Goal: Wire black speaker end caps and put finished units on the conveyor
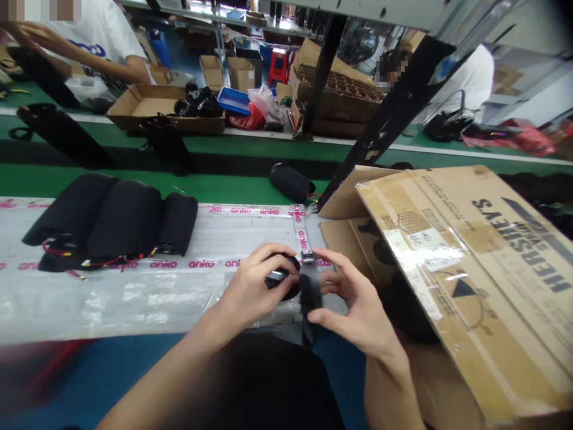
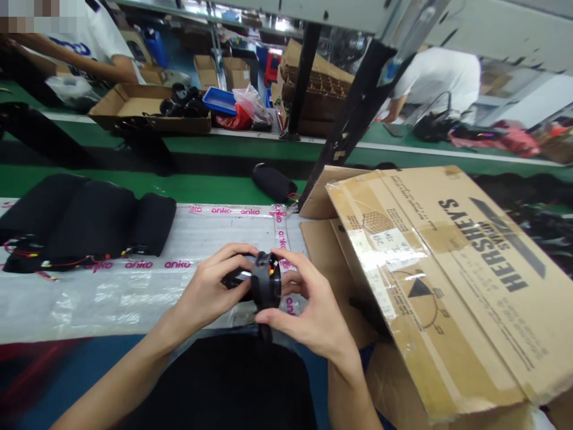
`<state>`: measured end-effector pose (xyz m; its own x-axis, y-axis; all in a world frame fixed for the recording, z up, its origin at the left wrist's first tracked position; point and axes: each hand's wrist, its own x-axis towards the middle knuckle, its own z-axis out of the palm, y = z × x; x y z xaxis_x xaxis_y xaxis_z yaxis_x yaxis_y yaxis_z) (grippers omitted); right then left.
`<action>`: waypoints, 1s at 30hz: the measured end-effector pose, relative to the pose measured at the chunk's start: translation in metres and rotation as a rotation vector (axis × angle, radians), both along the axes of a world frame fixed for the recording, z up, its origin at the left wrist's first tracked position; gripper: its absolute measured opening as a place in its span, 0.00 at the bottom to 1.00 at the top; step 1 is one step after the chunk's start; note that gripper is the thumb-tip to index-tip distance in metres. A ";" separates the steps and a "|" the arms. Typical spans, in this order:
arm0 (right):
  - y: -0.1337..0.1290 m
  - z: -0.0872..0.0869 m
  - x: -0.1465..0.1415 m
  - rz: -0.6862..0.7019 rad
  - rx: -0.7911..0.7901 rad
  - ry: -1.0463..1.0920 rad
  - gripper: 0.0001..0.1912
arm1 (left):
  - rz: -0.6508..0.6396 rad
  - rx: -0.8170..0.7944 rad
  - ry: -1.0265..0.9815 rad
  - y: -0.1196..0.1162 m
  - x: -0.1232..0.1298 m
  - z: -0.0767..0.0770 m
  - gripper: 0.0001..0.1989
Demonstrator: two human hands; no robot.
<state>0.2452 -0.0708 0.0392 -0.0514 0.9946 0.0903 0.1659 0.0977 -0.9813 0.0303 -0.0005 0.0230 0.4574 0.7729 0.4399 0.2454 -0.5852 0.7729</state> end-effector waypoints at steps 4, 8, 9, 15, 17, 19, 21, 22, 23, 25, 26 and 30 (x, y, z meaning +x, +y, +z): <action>-0.001 0.011 -0.018 0.006 0.035 -0.278 0.42 | 0.017 -0.179 -0.209 0.000 -0.005 -0.019 0.08; 0.007 0.008 -0.036 -0.094 0.129 -0.535 0.46 | -0.052 -0.490 -0.565 0.000 -0.014 -0.034 0.13; 0.009 0.004 -0.039 -0.129 0.145 -0.571 0.47 | -0.070 -0.524 -0.563 0.000 -0.015 -0.036 0.16; 0.004 -0.028 -0.041 -0.196 0.087 -0.314 0.45 | 0.001 -0.435 -0.378 -0.009 -0.003 -0.050 0.20; -0.001 -0.042 -0.044 -0.233 0.041 -0.063 0.40 | 0.049 -0.417 -0.387 -0.012 0.002 -0.054 0.21; -0.003 -0.058 -0.052 -0.321 0.011 0.142 0.33 | 0.079 -0.407 -0.377 -0.015 0.004 -0.056 0.22; -0.003 -0.071 -0.062 -0.397 -0.005 0.266 0.29 | 0.087 -0.402 -0.397 -0.017 0.005 -0.057 0.22; -0.003 -0.075 -0.067 -0.413 -0.012 0.316 0.29 | 0.086 -0.404 -0.429 -0.018 0.005 -0.056 0.21; -0.002 -0.078 -0.070 -0.420 -0.020 0.363 0.28 | 0.086 -0.404 -0.473 -0.019 0.005 -0.056 0.20; -0.002 -0.080 -0.073 -0.426 -0.042 0.422 0.28 | 0.094 -0.412 -0.569 -0.020 0.006 -0.056 0.17; -0.002 -0.079 -0.073 -0.428 -0.052 0.432 0.27 | 0.109 -0.423 -0.604 -0.021 0.007 -0.055 0.17; -0.001 -0.074 -0.068 -0.414 -0.060 0.424 0.23 | 0.187 -0.478 -0.622 -0.022 0.009 -0.055 0.14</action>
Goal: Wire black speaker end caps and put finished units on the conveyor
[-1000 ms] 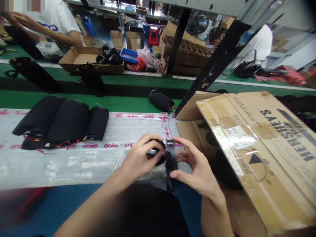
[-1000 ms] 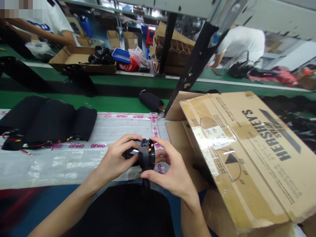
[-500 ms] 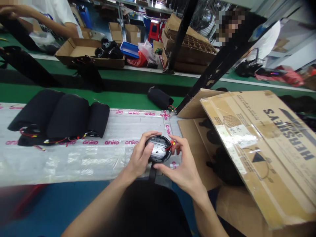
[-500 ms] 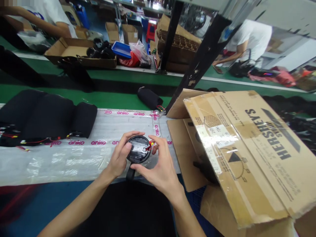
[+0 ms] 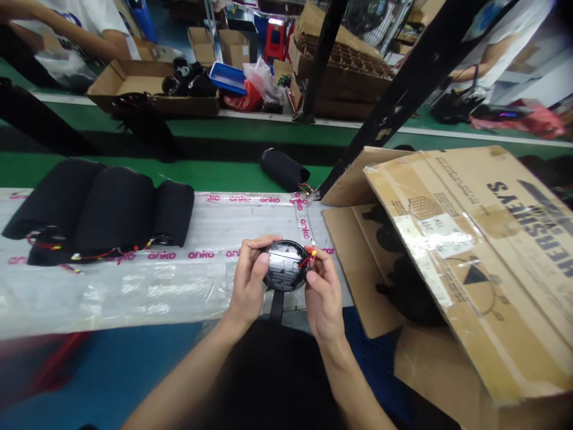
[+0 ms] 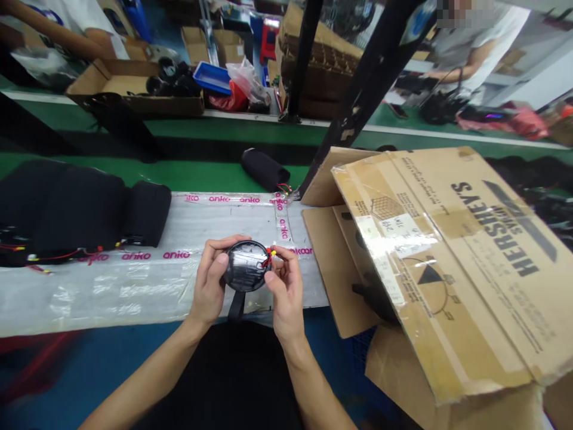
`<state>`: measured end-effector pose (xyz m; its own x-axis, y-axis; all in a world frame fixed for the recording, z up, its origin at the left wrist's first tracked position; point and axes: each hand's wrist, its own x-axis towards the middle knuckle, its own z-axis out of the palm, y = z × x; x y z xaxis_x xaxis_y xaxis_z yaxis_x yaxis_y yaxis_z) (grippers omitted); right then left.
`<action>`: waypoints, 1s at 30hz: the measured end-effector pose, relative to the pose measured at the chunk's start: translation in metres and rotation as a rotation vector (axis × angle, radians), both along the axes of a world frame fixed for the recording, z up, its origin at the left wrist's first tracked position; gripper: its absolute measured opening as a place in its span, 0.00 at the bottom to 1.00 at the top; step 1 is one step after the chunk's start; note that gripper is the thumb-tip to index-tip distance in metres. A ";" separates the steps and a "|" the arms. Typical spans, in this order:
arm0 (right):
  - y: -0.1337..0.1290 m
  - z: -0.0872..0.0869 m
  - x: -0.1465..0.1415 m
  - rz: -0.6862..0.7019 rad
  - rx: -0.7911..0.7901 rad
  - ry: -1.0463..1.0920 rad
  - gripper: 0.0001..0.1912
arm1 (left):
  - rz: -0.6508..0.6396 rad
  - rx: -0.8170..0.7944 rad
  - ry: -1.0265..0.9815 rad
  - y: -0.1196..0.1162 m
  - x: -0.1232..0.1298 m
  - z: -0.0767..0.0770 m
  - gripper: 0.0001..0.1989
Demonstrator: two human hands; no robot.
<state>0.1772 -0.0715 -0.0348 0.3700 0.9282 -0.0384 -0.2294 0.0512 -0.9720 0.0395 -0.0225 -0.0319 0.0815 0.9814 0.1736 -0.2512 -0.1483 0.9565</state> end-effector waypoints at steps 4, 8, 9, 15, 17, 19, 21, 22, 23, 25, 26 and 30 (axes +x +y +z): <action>0.007 -0.003 0.004 -0.008 0.025 -0.047 0.24 | 0.012 0.038 0.041 0.002 0.000 0.001 0.13; 0.011 -0.005 0.003 -0.021 0.026 -0.050 0.24 | 0.013 0.059 0.095 0.003 -0.002 0.003 0.13; 0.011 -0.004 0.001 -0.035 0.019 -0.054 0.24 | 0.014 0.052 0.114 0.002 -0.003 0.004 0.14; -0.004 0.005 -0.012 -0.242 -0.012 -0.179 0.17 | 0.172 0.049 0.072 -0.011 0.003 0.004 0.12; -0.009 0.007 -0.015 -0.295 0.002 -0.291 0.14 | 0.201 0.067 0.103 -0.016 0.005 0.003 0.11; -0.013 0.009 -0.015 -0.296 0.032 -0.450 0.12 | 0.221 0.099 0.147 -0.018 0.004 0.003 0.11; -0.013 0.011 -0.012 -0.270 0.054 -0.561 0.11 | 0.204 0.116 0.150 -0.014 0.000 0.004 0.10; -0.013 0.012 -0.010 -0.254 0.055 -0.565 0.10 | 0.177 0.111 0.135 -0.011 -0.002 0.004 0.10; -0.011 0.013 -0.009 -0.241 0.047 -0.534 0.10 | 0.142 0.100 0.113 -0.008 -0.003 0.003 0.10; -0.009 0.013 -0.008 -0.233 0.027 -0.422 0.11 | 0.089 0.090 0.072 -0.004 -0.005 0.002 0.11; -0.008 0.013 -0.008 -0.238 0.018 -0.374 0.12 | 0.084 0.104 0.056 -0.004 -0.004 0.000 0.11; -0.008 0.006 -0.012 -0.299 0.003 -0.236 0.14 | 0.169 0.188 0.021 -0.015 0.004 -0.005 0.11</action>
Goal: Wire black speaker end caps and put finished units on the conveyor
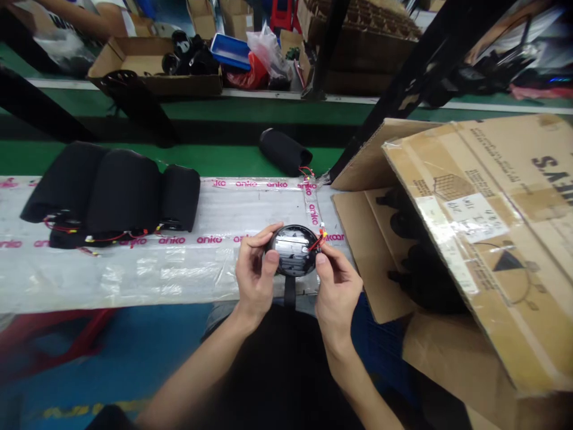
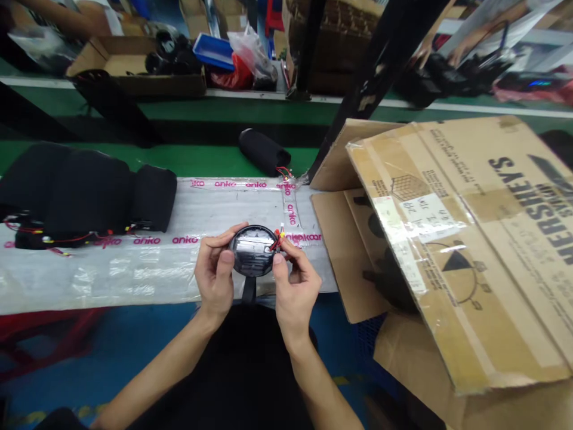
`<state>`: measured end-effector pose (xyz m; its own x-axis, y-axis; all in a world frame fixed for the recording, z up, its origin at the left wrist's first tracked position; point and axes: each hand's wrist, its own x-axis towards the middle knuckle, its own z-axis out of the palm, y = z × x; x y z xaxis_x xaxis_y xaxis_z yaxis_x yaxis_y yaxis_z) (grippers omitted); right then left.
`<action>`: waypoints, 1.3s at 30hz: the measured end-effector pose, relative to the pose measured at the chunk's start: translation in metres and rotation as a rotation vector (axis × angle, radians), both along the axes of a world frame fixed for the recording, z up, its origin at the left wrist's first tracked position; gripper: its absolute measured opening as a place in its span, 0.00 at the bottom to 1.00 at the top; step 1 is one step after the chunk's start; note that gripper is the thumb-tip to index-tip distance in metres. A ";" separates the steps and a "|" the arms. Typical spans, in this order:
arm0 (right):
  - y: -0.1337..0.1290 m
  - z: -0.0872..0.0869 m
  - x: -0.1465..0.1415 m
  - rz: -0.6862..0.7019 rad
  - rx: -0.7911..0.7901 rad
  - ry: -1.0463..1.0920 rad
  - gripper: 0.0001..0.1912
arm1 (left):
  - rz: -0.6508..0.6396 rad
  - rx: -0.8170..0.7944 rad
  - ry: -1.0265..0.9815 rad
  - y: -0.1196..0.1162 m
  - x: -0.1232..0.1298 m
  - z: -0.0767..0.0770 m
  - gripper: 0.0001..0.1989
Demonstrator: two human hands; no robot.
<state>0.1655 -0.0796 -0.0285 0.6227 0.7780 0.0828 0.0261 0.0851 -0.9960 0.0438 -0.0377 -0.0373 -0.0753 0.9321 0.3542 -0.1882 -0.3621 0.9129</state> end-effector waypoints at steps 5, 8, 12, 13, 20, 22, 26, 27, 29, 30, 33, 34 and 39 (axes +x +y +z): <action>0.000 -0.006 -0.004 -0.057 0.050 0.042 0.12 | -0.071 -0.021 0.142 -0.001 -0.002 0.003 0.12; 0.003 -0.003 -0.009 -0.050 0.080 -0.069 0.11 | -0.120 -0.107 0.057 0.006 -0.007 0.006 0.10; 0.005 0.002 -0.016 -0.030 0.110 -0.129 0.10 | 0.010 -0.083 -0.023 0.006 -0.007 0.005 0.07; 0.005 0.002 -0.016 -0.031 0.110 -0.126 0.10 | 0.024 -0.062 -0.008 0.006 -0.007 0.004 0.06; 0.013 0.005 -0.014 -0.017 0.086 0.015 0.10 | -0.214 -0.047 -0.036 0.039 -0.010 -0.007 0.18; 0.014 0.006 -0.012 -0.035 0.087 -0.027 0.09 | -0.296 -0.050 0.037 0.044 -0.010 -0.003 0.26; 0.011 0.012 -0.008 0.012 0.032 -0.160 0.10 | -0.381 -0.064 0.144 0.040 -0.009 0.008 0.28; 0.010 0.014 -0.006 0.030 0.011 -0.167 0.10 | -0.377 -0.074 0.117 0.039 -0.008 0.010 0.28; 0.008 0.017 -0.005 0.061 -0.022 -0.139 0.10 | -0.355 -0.114 0.038 0.036 -0.006 0.012 0.26; 0.008 0.019 -0.005 0.071 -0.027 -0.108 0.10 | -0.339 -0.144 0.006 0.035 -0.005 0.012 0.25; 0.009 0.019 -0.006 0.099 0.001 -0.005 0.10 | -0.344 -0.243 -0.040 0.036 -0.004 0.012 0.22; 0.010 0.019 -0.006 0.106 0.016 0.019 0.10 | -0.363 -0.261 -0.045 0.037 -0.005 0.013 0.22; 0.009 0.018 -0.008 0.079 0.060 -0.047 0.11 | -0.360 -0.217 0.033 0.038 -0.008 0.014 0.24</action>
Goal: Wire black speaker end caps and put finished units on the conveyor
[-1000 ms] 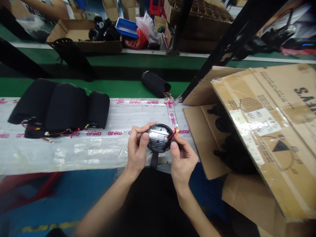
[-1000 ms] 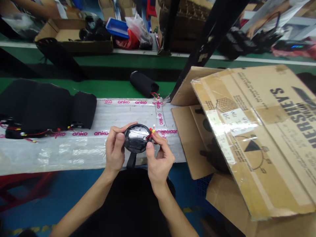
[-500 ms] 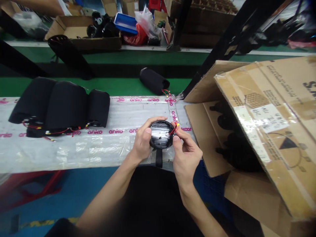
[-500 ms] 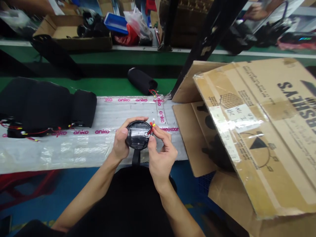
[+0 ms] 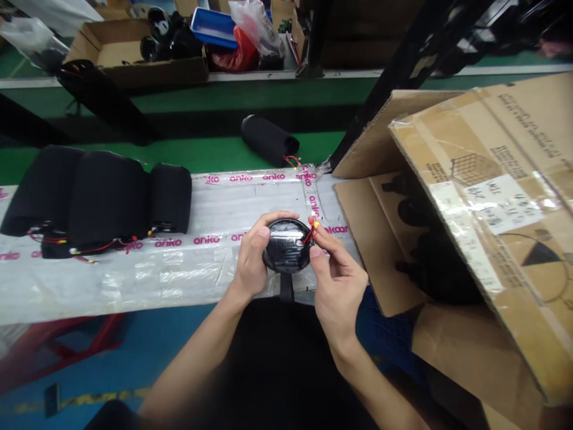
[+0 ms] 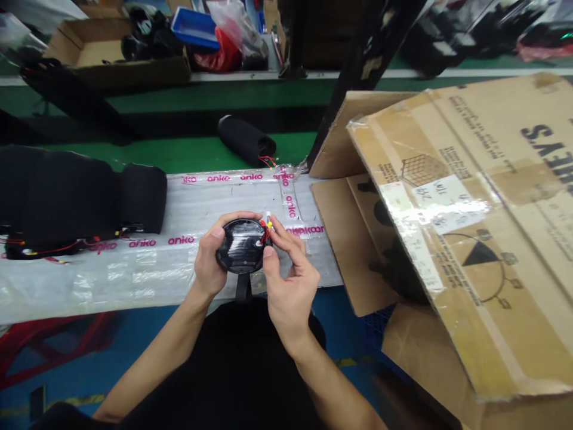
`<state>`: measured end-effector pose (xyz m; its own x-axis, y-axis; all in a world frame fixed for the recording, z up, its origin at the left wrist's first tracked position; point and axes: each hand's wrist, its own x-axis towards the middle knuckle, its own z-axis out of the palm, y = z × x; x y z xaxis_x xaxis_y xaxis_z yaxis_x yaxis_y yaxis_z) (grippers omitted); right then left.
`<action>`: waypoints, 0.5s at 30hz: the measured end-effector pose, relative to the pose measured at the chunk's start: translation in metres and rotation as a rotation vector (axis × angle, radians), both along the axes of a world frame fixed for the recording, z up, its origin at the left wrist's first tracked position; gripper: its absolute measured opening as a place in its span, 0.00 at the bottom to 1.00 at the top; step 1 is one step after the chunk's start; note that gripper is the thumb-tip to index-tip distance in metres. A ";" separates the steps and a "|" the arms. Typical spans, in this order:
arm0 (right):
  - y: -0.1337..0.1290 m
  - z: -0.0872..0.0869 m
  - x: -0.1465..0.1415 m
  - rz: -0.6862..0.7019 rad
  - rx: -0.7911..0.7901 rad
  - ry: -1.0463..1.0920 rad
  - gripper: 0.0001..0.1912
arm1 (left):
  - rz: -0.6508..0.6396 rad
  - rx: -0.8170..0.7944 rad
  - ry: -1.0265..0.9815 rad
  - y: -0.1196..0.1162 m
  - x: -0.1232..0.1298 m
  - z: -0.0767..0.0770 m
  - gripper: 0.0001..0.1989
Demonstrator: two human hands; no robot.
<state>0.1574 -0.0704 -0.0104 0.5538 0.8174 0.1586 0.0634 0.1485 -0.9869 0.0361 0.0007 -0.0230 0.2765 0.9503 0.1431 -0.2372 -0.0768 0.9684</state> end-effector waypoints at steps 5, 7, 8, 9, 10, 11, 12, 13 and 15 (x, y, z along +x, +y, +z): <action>-0.008 0.009 -0.001 0.000 -0.111 -0.111 0.16 | 0.042 0.041 0.028 -0.003 0.004 -0.001 0.26; -0.009 0.011 -0.002 0.034 -0.159 -0.058 0.17 | 0.042 0.046 0.026 -0.003 0.005 -0.001 0.26; -0.010 0.011 -0.002 0.046 -0.170 -0.020 0.17 | 0.042 0.048 0.024 -0.003 0.005 -0.001 0.26; -0.010 0.009 -0.001 0.056 -0.174 0.020 0.17 | 0.046 0.049 0.023 -0.003 0.005 -0.002 0.26; -0.009 0.006 0.000 0.066 -0.173 0.060 0.17 | 0.051 0.051 0.024 -0.003 0.005 -0.002 0.26; -0.008 0.003 0.003 0.084 -0.165 0.100 0.18 | 0.057 0.055 0.026 -0.003 0.005 -0.002 0.25; -0.007 -0.001 0.007 0.112 -0.154 0.137 0.18 | 0.059 0.059 0.026 -0.003 0.005 -0.002 0.25; -0.005 -0.006 0.014 0.154 -0.139 0.170 0.19 | 0.060 0.064 0.025 -0.003 0.004 -0.003 0.25; -0.002 -0.015 0.032 0.270 -0.094 0.211 0.19 | 0.055 0.069 0.032 -0.002 0.004 -0.003 0.25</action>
<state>0.1893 -0.0727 -0.0252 0.3279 0.9445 -0.0193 -0.1721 0.0397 -0.9843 0.0404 -0.0016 -0.0258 0.2299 0.9523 0.2006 -0.1997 -0.1556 0.9674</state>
